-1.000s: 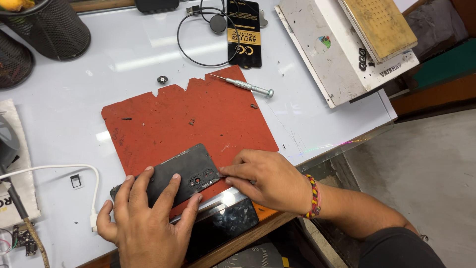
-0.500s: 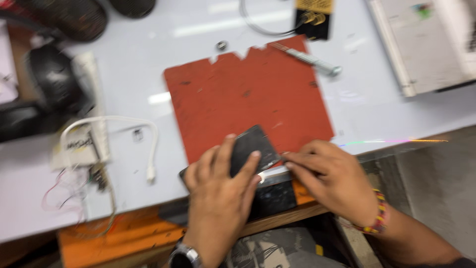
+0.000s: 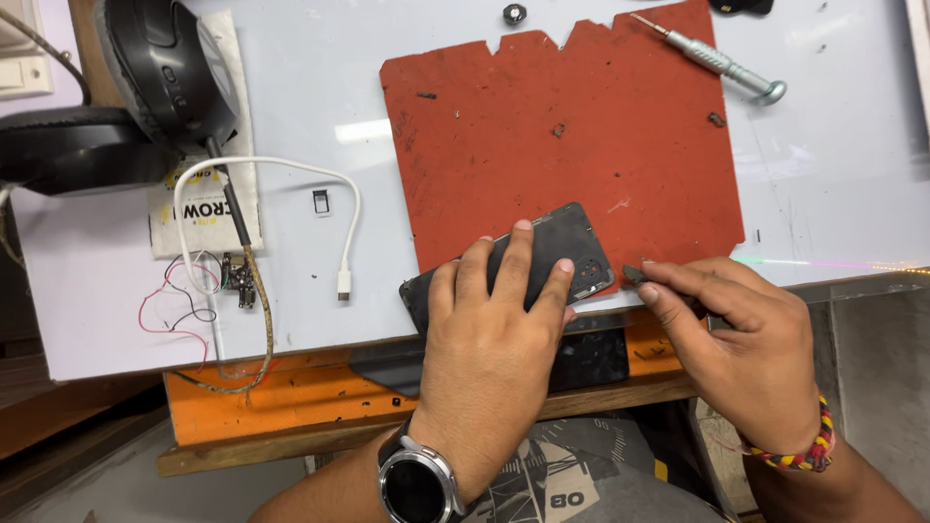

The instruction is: The person uses a small metal tool to scrape adhesive residue from the back of a smartphone. They work around the camera module and along the edges, flipping the phone to access different areas. The phone remains on a red mat throughout the process.

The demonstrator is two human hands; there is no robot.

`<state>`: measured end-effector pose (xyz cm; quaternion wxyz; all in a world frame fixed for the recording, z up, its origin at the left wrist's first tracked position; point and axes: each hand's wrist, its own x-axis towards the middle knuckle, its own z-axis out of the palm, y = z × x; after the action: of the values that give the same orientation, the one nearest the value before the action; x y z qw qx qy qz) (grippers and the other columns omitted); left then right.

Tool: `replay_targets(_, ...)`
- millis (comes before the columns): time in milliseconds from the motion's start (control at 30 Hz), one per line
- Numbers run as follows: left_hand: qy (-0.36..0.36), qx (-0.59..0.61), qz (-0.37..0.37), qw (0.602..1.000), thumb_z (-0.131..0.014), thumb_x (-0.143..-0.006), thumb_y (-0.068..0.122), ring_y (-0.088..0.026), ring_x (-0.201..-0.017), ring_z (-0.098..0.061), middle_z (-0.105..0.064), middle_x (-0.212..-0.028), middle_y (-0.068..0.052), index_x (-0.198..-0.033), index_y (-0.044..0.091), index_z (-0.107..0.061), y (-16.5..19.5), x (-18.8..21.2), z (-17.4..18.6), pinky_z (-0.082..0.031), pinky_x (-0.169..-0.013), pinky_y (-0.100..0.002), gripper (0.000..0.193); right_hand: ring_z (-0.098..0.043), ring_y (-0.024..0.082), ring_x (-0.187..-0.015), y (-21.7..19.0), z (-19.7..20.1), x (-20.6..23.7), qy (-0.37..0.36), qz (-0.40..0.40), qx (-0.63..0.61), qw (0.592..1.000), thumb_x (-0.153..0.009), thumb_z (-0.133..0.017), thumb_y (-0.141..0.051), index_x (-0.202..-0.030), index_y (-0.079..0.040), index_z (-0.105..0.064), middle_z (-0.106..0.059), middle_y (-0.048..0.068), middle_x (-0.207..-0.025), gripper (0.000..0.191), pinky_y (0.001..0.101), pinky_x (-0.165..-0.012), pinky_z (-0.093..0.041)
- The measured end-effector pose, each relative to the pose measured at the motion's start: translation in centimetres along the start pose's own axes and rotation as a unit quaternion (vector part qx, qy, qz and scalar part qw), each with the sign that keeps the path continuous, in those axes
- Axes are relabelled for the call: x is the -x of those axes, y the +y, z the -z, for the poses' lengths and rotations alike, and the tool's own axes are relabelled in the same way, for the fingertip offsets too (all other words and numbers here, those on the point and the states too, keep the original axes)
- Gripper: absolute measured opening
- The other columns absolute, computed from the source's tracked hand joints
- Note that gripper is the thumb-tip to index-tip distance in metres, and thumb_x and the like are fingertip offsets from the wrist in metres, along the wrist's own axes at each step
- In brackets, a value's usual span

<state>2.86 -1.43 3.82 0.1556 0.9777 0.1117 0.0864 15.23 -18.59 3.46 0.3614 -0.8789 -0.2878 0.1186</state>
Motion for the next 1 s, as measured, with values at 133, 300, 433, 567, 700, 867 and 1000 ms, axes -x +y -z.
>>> replay_targets(133,0.007,0.02,-0.005,1.0,-0.065,-0.093,0.033,-0.04,-0.124,-0.056,-0.059,-0.14,-0.022,-0.126,0.011,-0.072,-0.1,0.0,0.0,-0.045,-0.101,-0.052,0.039,-0.073,0.014,-0.084,0.2,-0.9,0.5,0.007,0.038,0.001,0.999,-0.088,-0.078,-0.008,-0.108,-0.003,-0.076,-0.076,0.008,-0.098,0.02,0.0254,-0.072,-0.057)
replay_targets(300,0.013,0.025,-0.004,1.0,-0.068,-0.092,0.035,-0.039,-0.124,-0.056,-0.06,-0.139,-0.021,-0.126,0.01,-0.07,-0.2,0.1,-0.1,-0.045,-0.102,-0.051,0.042,-0.073,0.02,-0.089,0.1,-1.3,0.8,0.023,0.166,0.078,0.983,-0.084,-0.08,-0.002,-0.1,-0.005,-0.076,-0.074,0.01,-0.102,0.017,0.0288,-0.073,-0.057)
replay_targets(433,0.019,0.034,-0.003,0.999,-0.07,-0.09,0.036,-0.036,-0.125,-0.056,-0.06,-0.14,-0.019,-0.13,0.001,-0.067,-0.5,0.3,-0.2,-0.045,-0.104,-0.049,0.053,-0.071,0.022,-0.089,0.0,-0.8,0.5,-0.009,0.219,0.107,0.97,-0.083,-0.079,-0.001,-0.104,-0.006,-0.076,-0.073,0.009,-0.103,0.022,0.0323,-0.074,-0.056)
replay_targets(567,0.017,0.04,-0.004,0.999,-0.071,-0.088,0.038,-0.036,-0.125,-0.055,-0.06,-0.14,-0.019,-0.129,-0.001,-0.066,-0.8,0.3,-0.4,-0.044,-0.104,-0.048,0.057,-0.069,0.022,-0.086,-0.1,-0.5,0.0,-0.037,0.233,0.125,0.964,-0.081,-0.079,-0.001,-0.104,-0.008,-0.077,-0.072,0.008,-0.101,0.025,0.0324,-0.071,-0.055)
replay_targets(700,0.022,0.033,-0.006,0.999,-0.071,-0.089,0.039,-0.035,-0.125,-0.055,-0.06,-0.141,-0.018,-0.13,0.001,-0.066,-0.7,0.4,-0.6,-0.045,-0.105,-0.048,0.056,-0.071,0.02,-0.085,-0.1,-0.4,-0.3,-0.052,0.226,0.106,0.967,-0.083,-0.078,0.0,-0.104,-0.006,-0.077,-0.071,0.008,-0.098,0.022,0.0297,-0.07,-0.056)
replay_targets(867,0.019,0.029,-0.009,0.999,-0.071,-0.088,0.04,-0.034,-0.124,-0.055,-0.06,-0.142,-0.017,-0.129,0.003,-0.067,-0.9,0.4,-0.6,-0.043,-0.104,-0.048,0.055,-0.071,0.016,-0.082,-0.1,-0.8,-0.2,-0.051,0.187,0.054,0.979,-0.085,-0.078,-0.001,-0.102,-0.006,-0.076,-0.07,0.007,-0.095,0.017,0.0255,-0.067,-0.056)
replay_targets(1000,0.012,0.028,-0.016,0.999,-0.071,-0.088,0.04,-0.033,-0.124,-0.054,-0.06,-0.141,-0.015,-0.13,0.004,-0.067,-1.1,0.3,-0.6,-0.041,-0.103,-0.048,0.055,-0.071,0.015,-0.079,0.0,-0.9,-0.1,-0.05,0.175,0.052,0.982,-0.085,-0.078,0.0,-0.1,-0.006,-0.077,-0.071,0.007,-0.094,0.016,0.0258,-0.065,-0.055)
